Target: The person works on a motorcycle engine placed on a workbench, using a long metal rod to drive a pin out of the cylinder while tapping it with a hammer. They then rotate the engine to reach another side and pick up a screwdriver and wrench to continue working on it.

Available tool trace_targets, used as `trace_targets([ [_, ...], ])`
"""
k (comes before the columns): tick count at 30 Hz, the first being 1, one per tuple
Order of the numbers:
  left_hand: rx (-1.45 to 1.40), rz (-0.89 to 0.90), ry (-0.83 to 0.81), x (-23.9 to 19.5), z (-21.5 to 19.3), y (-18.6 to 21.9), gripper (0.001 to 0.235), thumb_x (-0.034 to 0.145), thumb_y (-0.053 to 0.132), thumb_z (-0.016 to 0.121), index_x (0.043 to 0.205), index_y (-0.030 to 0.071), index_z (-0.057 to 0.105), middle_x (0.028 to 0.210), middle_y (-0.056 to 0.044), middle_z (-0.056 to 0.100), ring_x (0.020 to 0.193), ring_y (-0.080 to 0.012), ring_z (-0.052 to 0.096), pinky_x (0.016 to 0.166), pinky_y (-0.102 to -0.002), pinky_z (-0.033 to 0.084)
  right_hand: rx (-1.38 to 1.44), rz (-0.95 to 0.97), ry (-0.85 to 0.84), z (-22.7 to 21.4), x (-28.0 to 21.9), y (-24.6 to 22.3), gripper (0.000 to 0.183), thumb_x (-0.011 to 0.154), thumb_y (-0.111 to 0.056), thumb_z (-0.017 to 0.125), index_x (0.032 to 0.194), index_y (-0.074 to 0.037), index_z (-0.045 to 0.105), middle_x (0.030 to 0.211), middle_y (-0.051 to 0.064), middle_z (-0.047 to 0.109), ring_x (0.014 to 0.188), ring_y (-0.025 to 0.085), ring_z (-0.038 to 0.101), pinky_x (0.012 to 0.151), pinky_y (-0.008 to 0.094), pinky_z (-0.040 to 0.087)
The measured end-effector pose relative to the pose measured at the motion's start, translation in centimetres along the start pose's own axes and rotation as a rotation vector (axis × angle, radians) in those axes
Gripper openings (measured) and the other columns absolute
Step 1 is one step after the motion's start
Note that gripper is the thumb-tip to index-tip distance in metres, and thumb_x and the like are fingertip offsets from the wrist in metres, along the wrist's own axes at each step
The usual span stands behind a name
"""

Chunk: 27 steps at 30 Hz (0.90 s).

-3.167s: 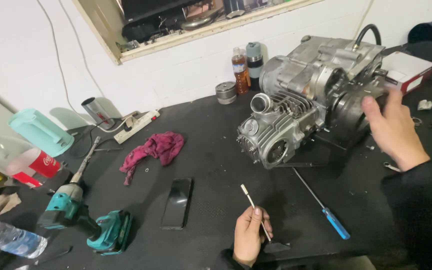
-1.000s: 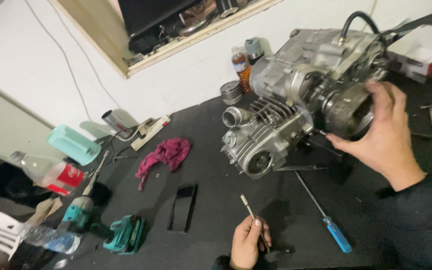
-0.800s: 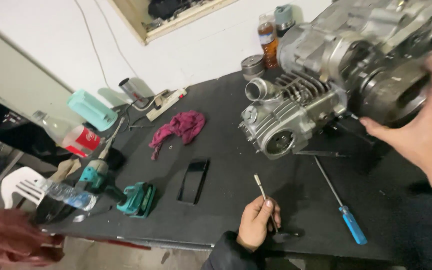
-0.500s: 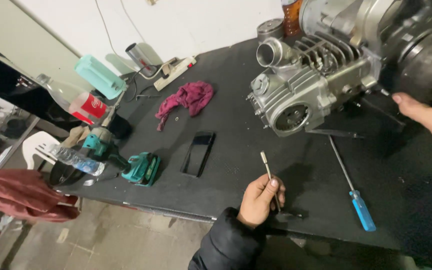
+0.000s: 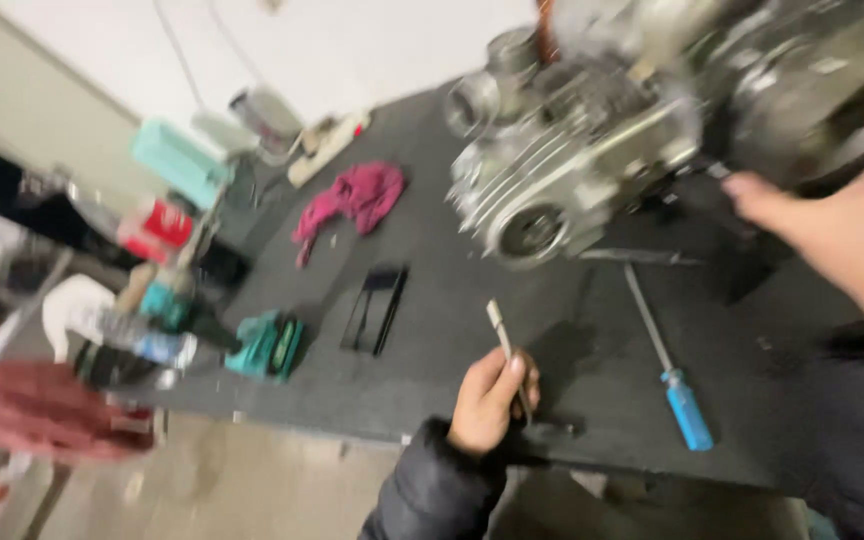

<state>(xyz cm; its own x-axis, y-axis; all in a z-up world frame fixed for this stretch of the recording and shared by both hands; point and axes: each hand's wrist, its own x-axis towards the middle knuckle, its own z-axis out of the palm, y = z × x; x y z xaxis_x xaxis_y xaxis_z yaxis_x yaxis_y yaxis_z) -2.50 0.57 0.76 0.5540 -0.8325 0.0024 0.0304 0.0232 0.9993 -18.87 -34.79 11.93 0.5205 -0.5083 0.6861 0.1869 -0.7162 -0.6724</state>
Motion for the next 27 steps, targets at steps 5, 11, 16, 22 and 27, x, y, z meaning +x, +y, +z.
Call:
trace_targets([
  [5, 0.082, -0.037, -0.079, 0.9, -1.3, -1.8, 0.027, 0.110, 0.025, 0.047, 0.096, 0.005, 0.059, 0.075, 0.001, 0.059, 0.062, -0.0064, 0.048, 0.058, -0.023, 0.039, -0.648, -0.083, 0.297, 0.1, 0.4, -4.3, 0.104, 0.063, -0.033, 0.094, 0.148, -0.001, 0.044, 0.146, 0.028, 0.047, 0.140, 0.044, 0.045, 0.110, 0.055, 0.042],
  [11, 0.092, 0.020, -0.060, 2.0, -4.1, -6.2, 0.032, 0.108, 0.031, 0.050, 0.096, 0.004, 0.061, 0.076, -0.003, 0.064, 0.067, -0.0099, 0.055, 0.061, -0.025, 0.043, -0.476, -0.067, 0.275, 0.0, 0.5, -4.1, 0.113, 0.057, -0.040, 0.097, 0.151, -0.012, 0.041, 0.149, 0.024, 0.041, 0.134, 0.045, 0.045, 0.108, 0.058, 0.041],
  [16, 0.025, -0.009, 0.124, 3.0, -5.5, -8.4, 0.036, 0.102, 0.034, 0.055, 0.088, 0.002, 0.065, 0.064, -0.006, 0.063, 0.055, -0.0138, 0.056, 0.053, -0.028, 0.043, -0.468, -0.082, 0.269, -0.4, 0.6, -4.1, 0.109, 0.058, -0.042, 0.096, 0.150, -0.014, 0.042, 0.144, 0.025, 0.041, 0.130, 0.046, 0.045, 0.103, 0.057, 0.039],
  [22, 0.105, -0.039, 0.242, 2.6, -5.2, -7.9, 0.037, 0.101, 0.034, 0.055, 0.086, 0.002, 0.066, 0.060, -0.006, 0.061, 0.048, -0.0131, 0.052, 0.046, -0.028, 0.040, -0.447, -0.103, 0.265, -0.7, 0.5, -4.2, 0.107, 0.060, -0.042, 0.095, 0.149, -0.016, 0.044, 0.144, 0.023, 0.042, 0.130, 0.044, 0.045, 0.102, 0.056, 0.039],
  [27, 0.042, -0.009, 0.234, 2.6, -4.8, -7.6, 0.036, 0.101, 0.034, 0.056, 0.086, 0.003, 0.064, 0.057, -0.005, 0.058, 0.046, -0.0125, 0.050, 0.044, -0.027, 0.039, -0.435, -0.097, 0.255, -1.1, 0.4, -4.2, 0.106, 0.058, -0.042, 0.095, 0.148, -0.016, 0.045, 0.143, 0.023, 0.042, 0.128, 0.043, 0.046, 0.102, 0.056, 0.039],
])
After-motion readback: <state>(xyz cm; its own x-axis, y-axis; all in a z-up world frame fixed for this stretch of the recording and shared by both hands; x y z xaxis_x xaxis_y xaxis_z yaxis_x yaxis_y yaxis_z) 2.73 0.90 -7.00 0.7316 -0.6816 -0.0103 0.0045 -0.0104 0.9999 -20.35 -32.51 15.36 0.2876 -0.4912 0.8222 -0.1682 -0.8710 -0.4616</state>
